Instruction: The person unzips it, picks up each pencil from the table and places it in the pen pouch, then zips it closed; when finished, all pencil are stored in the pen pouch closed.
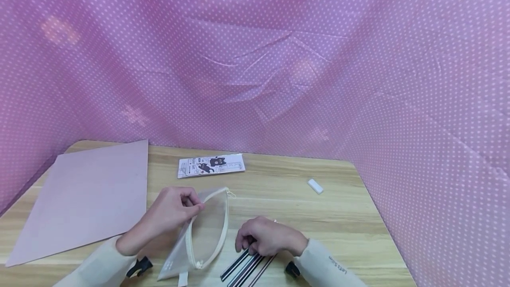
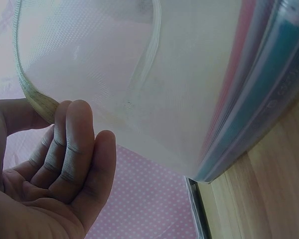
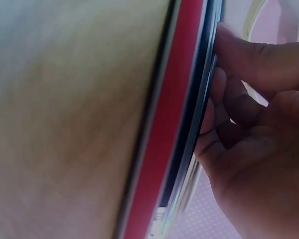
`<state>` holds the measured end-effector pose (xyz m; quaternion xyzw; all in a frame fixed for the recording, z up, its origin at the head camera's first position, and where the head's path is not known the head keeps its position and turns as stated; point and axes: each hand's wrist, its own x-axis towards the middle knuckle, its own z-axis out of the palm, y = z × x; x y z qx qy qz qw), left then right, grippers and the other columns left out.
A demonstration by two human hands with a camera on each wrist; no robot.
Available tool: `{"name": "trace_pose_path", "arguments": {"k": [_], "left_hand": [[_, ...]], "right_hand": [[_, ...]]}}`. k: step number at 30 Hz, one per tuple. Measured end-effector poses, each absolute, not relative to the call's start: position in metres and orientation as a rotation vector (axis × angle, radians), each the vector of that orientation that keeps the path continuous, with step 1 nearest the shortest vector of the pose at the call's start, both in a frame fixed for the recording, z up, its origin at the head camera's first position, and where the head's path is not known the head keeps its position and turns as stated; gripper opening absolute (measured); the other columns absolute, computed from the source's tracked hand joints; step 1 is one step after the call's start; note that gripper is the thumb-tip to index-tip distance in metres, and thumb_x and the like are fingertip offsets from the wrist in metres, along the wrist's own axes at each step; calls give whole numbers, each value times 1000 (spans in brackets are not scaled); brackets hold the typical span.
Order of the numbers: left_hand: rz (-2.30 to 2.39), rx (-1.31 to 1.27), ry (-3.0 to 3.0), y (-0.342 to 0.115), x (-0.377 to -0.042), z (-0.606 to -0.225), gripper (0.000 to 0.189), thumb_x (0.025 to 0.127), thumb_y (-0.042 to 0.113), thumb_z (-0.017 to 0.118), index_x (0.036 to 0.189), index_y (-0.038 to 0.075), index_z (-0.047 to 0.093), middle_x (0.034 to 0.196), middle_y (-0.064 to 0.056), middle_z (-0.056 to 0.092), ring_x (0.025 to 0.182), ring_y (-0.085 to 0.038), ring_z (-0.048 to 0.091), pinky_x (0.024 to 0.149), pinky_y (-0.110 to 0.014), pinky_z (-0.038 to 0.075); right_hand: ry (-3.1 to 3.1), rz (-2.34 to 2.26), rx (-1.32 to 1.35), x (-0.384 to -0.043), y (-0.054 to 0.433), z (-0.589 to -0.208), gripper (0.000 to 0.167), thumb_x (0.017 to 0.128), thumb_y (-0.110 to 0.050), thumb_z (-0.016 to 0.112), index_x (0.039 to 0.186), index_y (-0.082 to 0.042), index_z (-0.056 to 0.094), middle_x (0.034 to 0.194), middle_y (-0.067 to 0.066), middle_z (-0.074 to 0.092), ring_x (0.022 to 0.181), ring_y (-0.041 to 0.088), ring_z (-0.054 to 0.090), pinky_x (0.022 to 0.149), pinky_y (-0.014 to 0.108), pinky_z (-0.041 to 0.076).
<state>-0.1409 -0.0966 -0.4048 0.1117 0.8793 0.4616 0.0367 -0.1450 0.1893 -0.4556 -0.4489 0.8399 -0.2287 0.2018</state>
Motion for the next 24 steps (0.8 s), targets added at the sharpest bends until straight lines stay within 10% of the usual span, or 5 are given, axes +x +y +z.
{"name": "trace_pose_path", "arguments": {"k": [24], "left_hand": [[1412,333,2722,-97,-142,-407,10,82,16,79,76,18,71,66,5,67,57,-11,60,52,-22,50]], "right_hand": [[2314,-993,-1191,-155,212,-424,23,89,-8,71,109,-20,73,95,-4,71,87,-2,61,78,22,56]]}}
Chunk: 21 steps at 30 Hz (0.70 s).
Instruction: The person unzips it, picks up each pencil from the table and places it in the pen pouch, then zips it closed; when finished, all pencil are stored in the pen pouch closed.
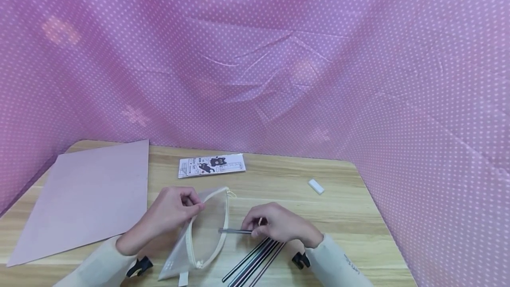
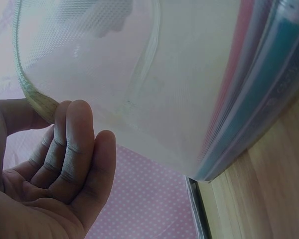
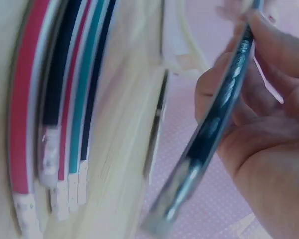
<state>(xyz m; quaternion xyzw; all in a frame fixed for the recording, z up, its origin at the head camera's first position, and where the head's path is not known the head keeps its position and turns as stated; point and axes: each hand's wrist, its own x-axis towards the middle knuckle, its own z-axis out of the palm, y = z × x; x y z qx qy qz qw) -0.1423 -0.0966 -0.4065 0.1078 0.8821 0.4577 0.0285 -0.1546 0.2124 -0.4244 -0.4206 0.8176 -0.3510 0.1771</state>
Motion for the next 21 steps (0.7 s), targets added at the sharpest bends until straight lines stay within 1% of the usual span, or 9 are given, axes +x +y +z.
{"name": "trace_pose_path", "arguments": {"k": [4,6,9,12,14,16,19,21], "left_hand": [[1408,342,2718,-97,-142,-407,9,82,16,78,76,18,71,66,5,67,57,-11,60,52,-22,50],[1408,345,2713,-97,-142,-407,9,83,15,78,77,18,71,66,5,67,57,-11,60,52,-22,50],[1407,339,2707,-98,-142,-406,9,83,16,77,77,19,71,67,5,67,58,-11,60,53,-23,50],[1411,333,2702,-98,-142,-406,9,83,16,77,77,19,71,67,5,67,58,-11,60,53,-23,50],[1411,331,2702,-98,-142,-405,9,82,16,77,77,19,71,67,5,67,59,-11,60,53,-23,50],[1411,334,2706,-98,-142,-405,9,82,16,77,77,19,71,67,5,67,59,-11,60,53,-23,50],[1413,335,2708,-98,-142,-405,9,82,15,77,77,19,71,66,5,67,58,-11,60,53,-23,50],[1416,333,2706,-98,-142,-405,9,82,15,77,77,19,71,66,5,67,58,-11,60,53,-23,50]], "right_hand": [[2283,-1149,-1057,-154,213,-421,20,93,-9,68,112,-15,69,99,4,69,93,2,62,82,25,56],[2253,-1222,-994,-153,211,-421,21,93,-7,68,113,-9,67,99,5,66,94,4,62,84,25,55],[2182,-1360,-914,-151,207,-423,23,93,-6,67,114,0,64,98,2,64,95,5,63,86,23,54],[2044,-1542,-860,-149,201,-425,26,93,-4,65,115,9,58,100,-1,65,94,7,65,85,22,55],[1919,-1655,-820,-147,196,-427,28,94,-3,62,116,12,55,101,-2,67,94,7,66,83,21,56],[1791,-1744,-770,-146,191,-429,27,95,-1,59,117,11,52,103,-3,68,93,6,65,81,21,57],[1659,-1814,-672,-145,183,-433,24,96,-1,57,119,5,52,102,-6,68,91,4,64,78,19,56],[1617,-1829,-629,-144,178,-436,24,96,0,55,119,3,53,101,-5,68,89,4,64,76,18,55]]}}
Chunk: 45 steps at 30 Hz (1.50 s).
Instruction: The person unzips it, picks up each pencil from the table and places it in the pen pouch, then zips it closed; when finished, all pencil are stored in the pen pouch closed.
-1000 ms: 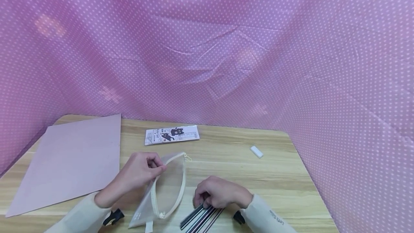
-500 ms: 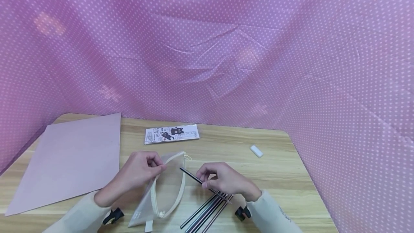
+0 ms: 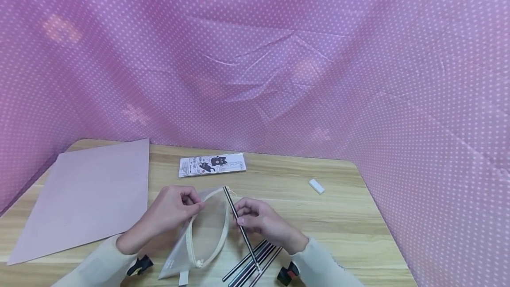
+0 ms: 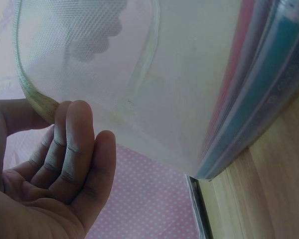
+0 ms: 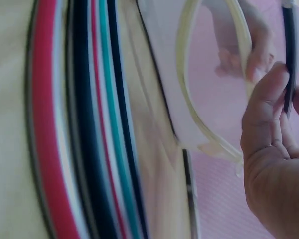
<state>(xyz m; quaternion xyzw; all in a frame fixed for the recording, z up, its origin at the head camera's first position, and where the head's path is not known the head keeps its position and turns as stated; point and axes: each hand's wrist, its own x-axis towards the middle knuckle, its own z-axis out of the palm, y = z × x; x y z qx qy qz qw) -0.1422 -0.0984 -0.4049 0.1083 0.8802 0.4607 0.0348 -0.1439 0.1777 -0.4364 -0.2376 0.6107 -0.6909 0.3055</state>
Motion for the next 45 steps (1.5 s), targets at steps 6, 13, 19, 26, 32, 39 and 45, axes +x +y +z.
{"name": "trace_pose_path", "arguments": {"k": [6,13,19,26,32,39,45], "left_hand": [[1433,330,2691,-97,-142,-404,9,83,14,77,77,17,71,66,4,67,57,-12,60,52,-24,51],[1432,329,2685,-96,-142,-404,9,83,15,78,77,17,71,67,4,67,58,-13,60,51,-24,51],[1425,341,2685,-96,-140,-405,9,83,14,77,77,17,71,67,4,67,58,-13,60,51,-23,51],[1417,347,2686,-94,-140,-407,8,83,17,78,79,16,72,68,5,68,59,-12,60,53,-23,51],[1441,347,2651,-94,-138,-408,8,83,18,79,79,17,71,71,4,69,63,-12,61,55,-24,53],[1479,393,2603,-92,-138,-409,9,83,16,78,77,18,72,72,4,70,63,-12,63,56,-23,53],[1500,390,2581,-91,-137,-410,8,83,14,77,77,16,72,72,3,70,61,-13,64,54,-24,54]], "right_hand": [[1629,-1723,-550,-138,168,-444,36,94,-3,58,122,16,46,97,-5,66,79,3,62,63,18,53],[1629,-1719,-386,-137,154,-450,46,96,-7,59,131,19,42,94,-5,66,79,4,63,62,19,55],[1668,-1855,-217,-140,138,-452,46,96,-4,61,135,15,47,96,0,70,86,10,68,69,26,61],[1726,-1893,-135,-138,121,-447,45,95,-2,62,137,9,52,99,3,74,82,11,71,69,26,62],[1743,-1914,-124,-136,105,-445,41,96,1,58,137,7,54,101,7,76,84,12,72,71,23,62],[1729,-1959,-89,-138,92,-449,33,96,2,55,127,12,54,90,-4,72,81,8,68,69,20,58],[1753,-1997,-93,-134,82,-454,22,96,1,55,117,9,56,85,-3,67,74,9,65,68,21,57]]}}
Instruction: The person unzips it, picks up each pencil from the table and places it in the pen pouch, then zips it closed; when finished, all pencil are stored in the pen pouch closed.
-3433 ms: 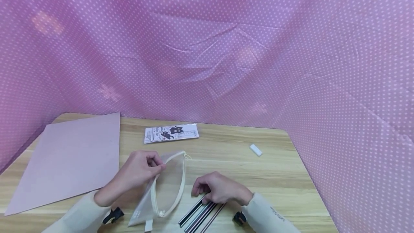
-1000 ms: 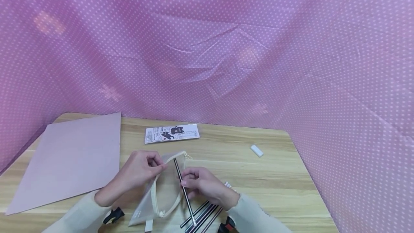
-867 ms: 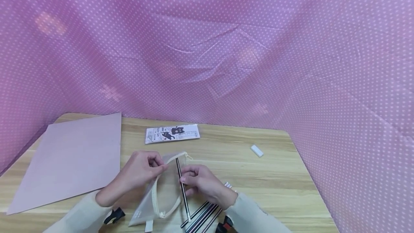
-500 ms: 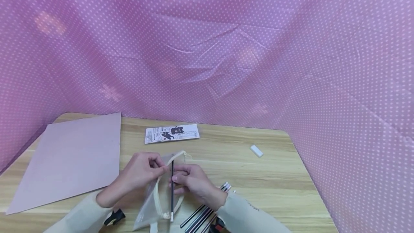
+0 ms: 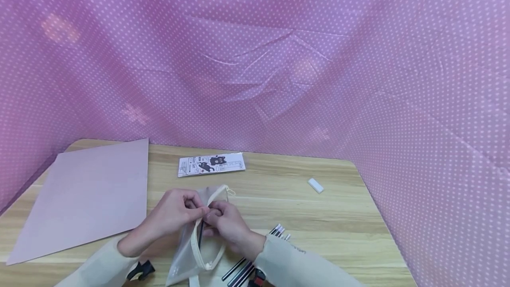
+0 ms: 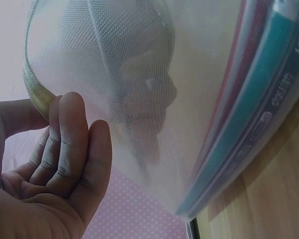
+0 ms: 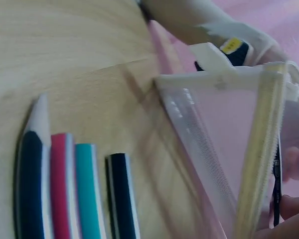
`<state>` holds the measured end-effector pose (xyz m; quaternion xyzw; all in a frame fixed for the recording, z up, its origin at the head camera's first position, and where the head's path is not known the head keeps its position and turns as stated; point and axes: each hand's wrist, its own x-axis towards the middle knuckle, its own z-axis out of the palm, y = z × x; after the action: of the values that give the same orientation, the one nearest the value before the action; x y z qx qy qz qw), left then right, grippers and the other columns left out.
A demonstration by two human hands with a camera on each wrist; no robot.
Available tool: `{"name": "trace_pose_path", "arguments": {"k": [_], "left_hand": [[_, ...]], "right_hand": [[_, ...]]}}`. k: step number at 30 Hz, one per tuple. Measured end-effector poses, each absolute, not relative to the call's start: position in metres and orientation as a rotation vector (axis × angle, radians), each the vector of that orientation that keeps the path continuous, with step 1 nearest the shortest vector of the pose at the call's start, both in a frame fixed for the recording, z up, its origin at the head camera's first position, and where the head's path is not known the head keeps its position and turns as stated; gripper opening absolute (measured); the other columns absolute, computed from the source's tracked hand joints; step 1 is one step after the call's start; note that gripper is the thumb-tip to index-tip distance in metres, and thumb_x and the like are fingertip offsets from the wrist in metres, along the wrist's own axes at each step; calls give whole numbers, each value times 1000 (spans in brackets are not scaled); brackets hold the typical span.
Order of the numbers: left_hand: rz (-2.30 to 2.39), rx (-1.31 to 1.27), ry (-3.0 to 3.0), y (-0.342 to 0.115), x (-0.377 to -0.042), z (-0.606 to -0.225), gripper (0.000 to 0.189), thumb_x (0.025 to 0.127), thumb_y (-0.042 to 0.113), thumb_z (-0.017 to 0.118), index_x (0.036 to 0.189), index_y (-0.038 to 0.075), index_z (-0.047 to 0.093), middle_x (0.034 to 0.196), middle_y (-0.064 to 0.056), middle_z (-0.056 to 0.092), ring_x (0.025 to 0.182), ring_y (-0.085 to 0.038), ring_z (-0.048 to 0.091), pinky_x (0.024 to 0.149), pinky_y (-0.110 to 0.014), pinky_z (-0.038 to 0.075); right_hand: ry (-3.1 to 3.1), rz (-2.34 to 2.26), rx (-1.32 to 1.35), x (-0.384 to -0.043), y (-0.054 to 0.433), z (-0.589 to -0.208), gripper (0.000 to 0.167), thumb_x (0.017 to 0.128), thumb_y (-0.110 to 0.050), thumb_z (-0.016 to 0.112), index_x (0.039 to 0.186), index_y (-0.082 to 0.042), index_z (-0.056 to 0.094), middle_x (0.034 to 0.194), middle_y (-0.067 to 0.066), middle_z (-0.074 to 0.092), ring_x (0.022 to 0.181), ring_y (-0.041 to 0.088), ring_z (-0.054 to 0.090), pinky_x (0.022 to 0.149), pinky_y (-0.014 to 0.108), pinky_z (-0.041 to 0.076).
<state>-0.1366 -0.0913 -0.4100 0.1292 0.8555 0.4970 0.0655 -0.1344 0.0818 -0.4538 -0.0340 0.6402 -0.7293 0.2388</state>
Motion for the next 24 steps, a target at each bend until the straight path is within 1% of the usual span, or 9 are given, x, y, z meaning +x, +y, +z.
{"name": "trace_pose_path", "arguments": {"k": [2,4,5,7,9,11,13,18,24], "left_hand": [[1503,384,2582,-91,-136,-410,8,83,13,76,77,15,72,72,2,70,61,-13,64,54,-24,55],[1489,380,2600,-92,-136,-410,8,83,13,76,76,16,72,72,3,70,61,-12,64,55,-24,54],[1478,377,2611,-92,-136,-410,9,83,14,77,76,17,72,71,4,70,61,-12,63,55,-23,53],[1459,375,2635,-92,-136,-411,10,83,16,77,75,19,72,71,5,70,63,-11,62,56,-22,52],[1438,369,2661,-92,-137,-410,12,83,18,78,74,20,71,71,6,70,63,-11,61,58,-21,50],[1419,363,2682,-93,-137,-410,13,83,19,79,73,22,71,72,8,69,66,-11,61,60,-21,50],[1410,362,2689,-93,-137,-410,13,83,20,79,73,23,70,73,8,70,67,-11,61,61,-21,49],[1407,353,2693,-94,-140,-409,13,83,20,79,73,23,71,73,8,70,65,-11,61,60,-21,50],[1409,351,2706,-96,-142,-408,12,81,18,80,74,21,71,72,6,70,64,-11,62,58,-21,51]], "right_hand": [[1785,-2002,-107,-132,79,-457,22,96,1,56,116,9,57,81,-4,65,74,9,65,67,21,56],[1802,-2008,-99,-131,77,-460,25,95,1,57,118,11,58,79,-4,64,76,9,66,69,22,58],[1813,-2014,-89,-129,77,-462,27,96,0,57,120,11,58,80,-4,65,79,10,67,71,23,59],[1816,-2031,-77,-128,76,-464,33,97,0,56,127,13,56,89,4,72,88,13,70,77,26,61],[1798,-2053,-57,-126,75,-465,38,97,0,55,133,13,52,105,16,75,97,17,72,83,30,62],[1788,-2067,-44,-125,75,-465,40,98,0,55,136,13,51,120,24,72,103,19,72,87,31,62],[1766,-2084,-32,-123,75,-465,41,98,0,55,137,12,51,128,27,67,108,22,72,90,33,61],[1691,-2128,-23,-121,77,-462,44,96,1,58,138,10,51,132,26,65,116,27,70,97,35,58],[1613,-2162,-74,-122,85,-455,50,93,-2,61,139,11,49,127,22,69,108,17,72,99,33,57]]}}
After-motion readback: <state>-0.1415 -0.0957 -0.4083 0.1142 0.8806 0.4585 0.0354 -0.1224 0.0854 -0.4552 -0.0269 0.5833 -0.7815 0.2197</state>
